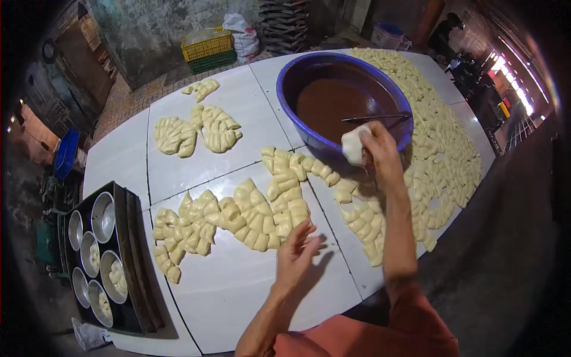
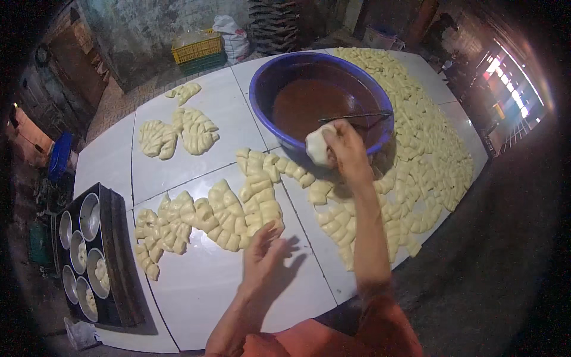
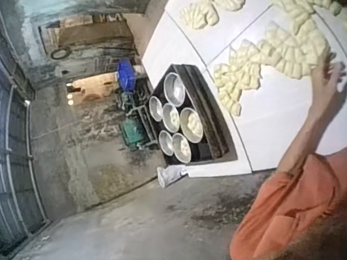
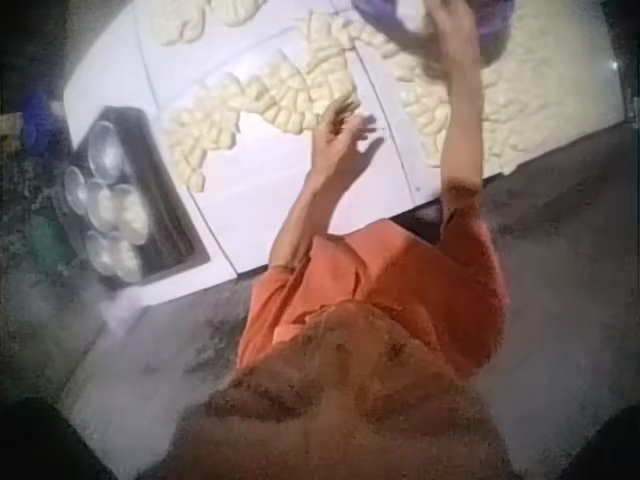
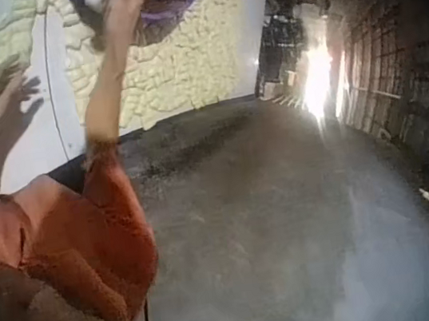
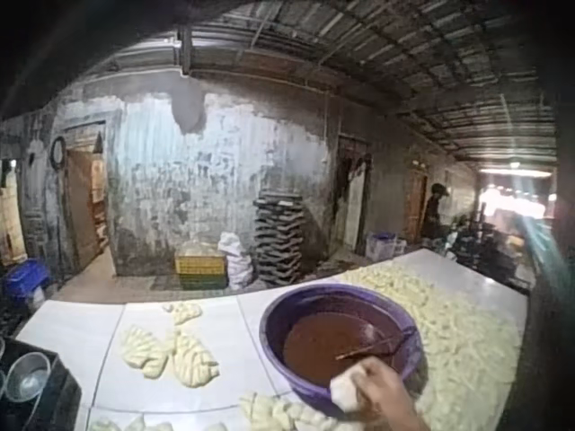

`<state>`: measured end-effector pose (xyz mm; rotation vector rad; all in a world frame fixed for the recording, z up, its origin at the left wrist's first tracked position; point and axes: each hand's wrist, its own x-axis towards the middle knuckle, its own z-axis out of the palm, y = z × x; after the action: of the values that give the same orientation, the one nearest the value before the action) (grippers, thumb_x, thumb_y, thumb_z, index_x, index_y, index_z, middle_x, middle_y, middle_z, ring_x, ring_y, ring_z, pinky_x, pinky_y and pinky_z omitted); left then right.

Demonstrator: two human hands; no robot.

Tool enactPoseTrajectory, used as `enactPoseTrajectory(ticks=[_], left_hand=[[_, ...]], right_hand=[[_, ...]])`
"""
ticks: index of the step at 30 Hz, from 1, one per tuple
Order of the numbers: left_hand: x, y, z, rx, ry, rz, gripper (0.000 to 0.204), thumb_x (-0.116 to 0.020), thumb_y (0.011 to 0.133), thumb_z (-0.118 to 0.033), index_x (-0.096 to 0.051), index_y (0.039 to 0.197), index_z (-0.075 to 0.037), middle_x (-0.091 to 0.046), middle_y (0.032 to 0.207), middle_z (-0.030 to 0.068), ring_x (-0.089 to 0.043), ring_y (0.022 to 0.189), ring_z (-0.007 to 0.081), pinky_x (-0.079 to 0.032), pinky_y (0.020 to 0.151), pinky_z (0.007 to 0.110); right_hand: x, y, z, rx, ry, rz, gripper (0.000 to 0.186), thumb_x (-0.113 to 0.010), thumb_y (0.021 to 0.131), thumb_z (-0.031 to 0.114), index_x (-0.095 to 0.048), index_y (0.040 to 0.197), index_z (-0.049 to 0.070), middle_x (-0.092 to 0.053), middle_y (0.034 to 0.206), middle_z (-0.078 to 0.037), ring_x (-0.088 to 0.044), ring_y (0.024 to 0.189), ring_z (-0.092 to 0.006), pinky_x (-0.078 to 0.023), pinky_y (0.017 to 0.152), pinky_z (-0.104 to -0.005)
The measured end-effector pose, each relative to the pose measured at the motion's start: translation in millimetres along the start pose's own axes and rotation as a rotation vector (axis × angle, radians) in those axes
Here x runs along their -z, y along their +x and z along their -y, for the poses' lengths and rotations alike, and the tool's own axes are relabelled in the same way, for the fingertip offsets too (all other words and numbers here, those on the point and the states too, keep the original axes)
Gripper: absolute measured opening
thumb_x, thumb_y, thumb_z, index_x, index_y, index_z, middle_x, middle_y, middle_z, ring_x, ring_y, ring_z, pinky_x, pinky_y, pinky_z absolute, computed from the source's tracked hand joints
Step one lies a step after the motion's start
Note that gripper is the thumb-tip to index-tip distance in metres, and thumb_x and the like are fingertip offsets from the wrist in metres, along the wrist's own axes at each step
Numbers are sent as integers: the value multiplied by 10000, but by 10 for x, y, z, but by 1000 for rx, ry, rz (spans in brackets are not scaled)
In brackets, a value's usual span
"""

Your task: The person prepares dough by hand, taking pieces of dough and filling them with a dark paste before placing them into metal baking tins.

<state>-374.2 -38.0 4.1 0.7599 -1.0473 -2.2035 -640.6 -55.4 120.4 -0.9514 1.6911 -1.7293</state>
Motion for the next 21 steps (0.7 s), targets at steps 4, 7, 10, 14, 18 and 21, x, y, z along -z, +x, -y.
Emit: enactPoseTrajectory(ticks=[4, 7, 10, 14, 18, 21], left_hand=[[335, 0, -64, 17, 97, -119, 388, -625, 977, -133, -557, 1333, 6, -660, 1189, 114, -662, 998, 160, -537, 809, 277], [304, -2, -167, 21, 270, -101, 377, -629, 978, -149, -571, 1319, 1, -683, 1145, 108, -671, 977, 151, -535, 794, 271], [275, -65, -220, 43, 413, -60, 367, -632, 976, -158, -584, 1306, -4, -703, 1107, 104, -677, 973, 146, -530, 778, 266], [261, -79, -218, 113, 490, -53, 375, -632, 974, -185, -590, 1284, 22, -693, 1117, 116, -674, 991, 167, -510, 808, 279], [42, 8, -389, 108, 442, -26, 375, -629, 980, -210, -597, 1286, 5, -679, 1155, 116, -653, 1027, 167, -506, 852, 291], [-73, 153, -339, 62, 361, 59, 395, -600, 995, -248, -582, 1299, 3, -634, 1242, 115, -611, 1136, 195, -492, 914, 329]], right_hand=[[167, 724, -93, -91, -614, 126, 245, -576, 932, 238, -622, 1048, 27, -676, 887, -79, -637, 816, -165, -499, 744, -317], [424, 1044, -613, -33, -1007, 415, 304, -558, 903, 265, -654, 1056, 21, -714, 989, -129, -674, 925, -285, -503, 815, -406], [360, 1033, -646, -139, -1117, 613, 316, -575, 895, 275, -674, 1054, 20, -718, 951, -129, -670, 876, -284, -502, 775, -401], [363, 1042, -318, -334, -587, 562, 229, -626, 903, 234, -650, 941, 9, -626, 770, -35, -539, 663, -81, -449, 604, -270], [168, 723, -104, -291, -64, 392, 186, -641, 946, 224, -596, 919, 46, -613, 743, -17, -595, 626, -95, -473, 555, -246], [-37, 305, -57, -291, 247, 303, 187, -637, 962, 235, -580, 952, 57, -623, 749, -20, -620, 615, -108, -502, 563, -239]])
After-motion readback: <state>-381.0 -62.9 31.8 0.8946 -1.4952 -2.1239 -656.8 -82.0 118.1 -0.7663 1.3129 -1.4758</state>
